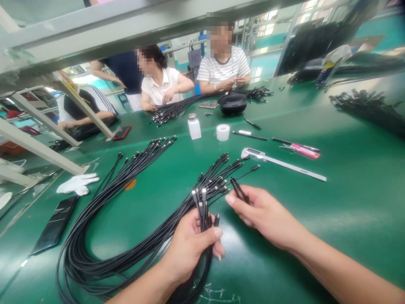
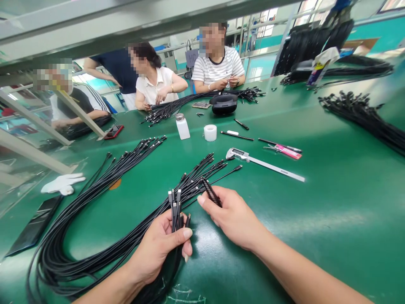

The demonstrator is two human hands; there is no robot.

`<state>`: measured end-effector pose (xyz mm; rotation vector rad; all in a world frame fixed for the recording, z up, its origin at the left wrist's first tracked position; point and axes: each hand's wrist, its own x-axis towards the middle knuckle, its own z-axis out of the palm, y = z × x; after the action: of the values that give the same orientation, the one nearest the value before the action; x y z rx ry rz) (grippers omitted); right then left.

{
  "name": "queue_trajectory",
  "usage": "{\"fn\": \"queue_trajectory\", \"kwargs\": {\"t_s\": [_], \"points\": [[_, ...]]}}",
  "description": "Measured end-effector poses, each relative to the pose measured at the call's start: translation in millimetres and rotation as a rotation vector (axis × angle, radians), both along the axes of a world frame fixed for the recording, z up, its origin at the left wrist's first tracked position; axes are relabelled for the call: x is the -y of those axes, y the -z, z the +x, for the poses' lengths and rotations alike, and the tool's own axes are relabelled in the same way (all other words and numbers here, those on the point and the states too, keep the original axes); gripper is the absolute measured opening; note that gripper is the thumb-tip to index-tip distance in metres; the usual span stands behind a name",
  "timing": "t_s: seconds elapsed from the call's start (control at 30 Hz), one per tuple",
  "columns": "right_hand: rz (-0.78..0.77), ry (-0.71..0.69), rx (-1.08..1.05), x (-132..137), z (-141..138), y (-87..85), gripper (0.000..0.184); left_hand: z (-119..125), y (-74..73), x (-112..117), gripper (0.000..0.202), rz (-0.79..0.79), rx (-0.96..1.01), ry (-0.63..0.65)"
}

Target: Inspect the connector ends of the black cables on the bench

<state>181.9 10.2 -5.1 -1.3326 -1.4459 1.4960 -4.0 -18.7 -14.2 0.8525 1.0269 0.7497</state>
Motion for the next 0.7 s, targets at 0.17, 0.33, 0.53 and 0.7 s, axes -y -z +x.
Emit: {"fn": "queue_trajectory", "kwargs": {"t_s": [0.17,0.33,0.53,0.7], "points": [[-0.072,-0.151,-0.141,2.5,1.8,-7.9,0.036,0.7,0.1,0.6,0.035,0.003,0.032,0.021],[-0.087,-0.227,-0.079,2.8,3.9,-11.0,0.039,-3.1,0.2,-3.8,0.034,0.004,0.048,-0.031],[-0.046,-0.149,0.017,-0.3,8.6,-8.5,0.037,-6.8,1.5,-7.0,0.034,-0.105,0.124,-0.044],[-0.030,-0.215,-0.021,1.4,6.2,-11.8,0.036,-5.9,1.6,-6.9,0.036,-0.109,0.167,-0.031]]}}
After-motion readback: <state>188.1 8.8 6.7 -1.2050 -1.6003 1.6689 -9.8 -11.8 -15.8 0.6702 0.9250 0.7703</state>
